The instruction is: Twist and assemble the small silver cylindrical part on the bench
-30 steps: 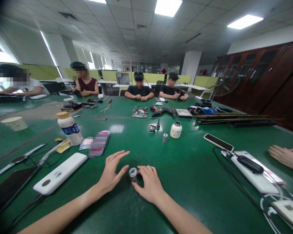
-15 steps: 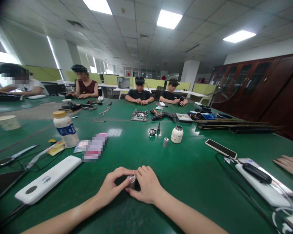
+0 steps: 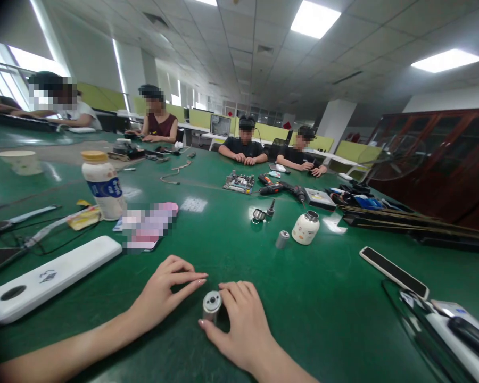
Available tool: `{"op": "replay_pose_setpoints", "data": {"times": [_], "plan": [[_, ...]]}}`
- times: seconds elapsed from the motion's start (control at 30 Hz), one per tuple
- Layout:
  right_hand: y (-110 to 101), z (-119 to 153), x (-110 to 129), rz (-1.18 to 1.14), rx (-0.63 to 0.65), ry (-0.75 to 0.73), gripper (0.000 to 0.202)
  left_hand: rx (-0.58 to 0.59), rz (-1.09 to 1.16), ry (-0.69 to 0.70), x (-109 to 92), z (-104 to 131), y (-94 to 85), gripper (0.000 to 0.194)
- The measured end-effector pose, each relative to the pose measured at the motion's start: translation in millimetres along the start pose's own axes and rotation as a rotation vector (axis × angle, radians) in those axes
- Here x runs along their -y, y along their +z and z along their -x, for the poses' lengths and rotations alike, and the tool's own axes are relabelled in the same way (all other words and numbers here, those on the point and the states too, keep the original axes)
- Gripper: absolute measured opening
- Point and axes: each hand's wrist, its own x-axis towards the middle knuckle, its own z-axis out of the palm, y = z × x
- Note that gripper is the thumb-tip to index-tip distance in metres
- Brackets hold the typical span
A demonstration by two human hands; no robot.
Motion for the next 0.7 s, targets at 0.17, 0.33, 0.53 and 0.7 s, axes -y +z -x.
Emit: {"op": "replay_pose_setpoints", "data": {"times": [0.17,0.33,0.53,0.7], "plan": [[2,2,-6,-0.041,-0.022,0.016,0.045,0.155,-0.198,-0.148,5,4,6.2,0.015],[4,1,-8,-0.075,0.026,0.071,0.057,0.165,-0.230,-0.125,6,6,7.0,0.018],[5,1,-10,-0.198,-0.008,0.246,0.051,0.105,-0.122,-0.030,7,8,7.1,0.017],[7,3,-10,-0.230,-0.026,0.229,0.045,-0.057,0.080,0.086,-7,0,3.7,0.017]]}}
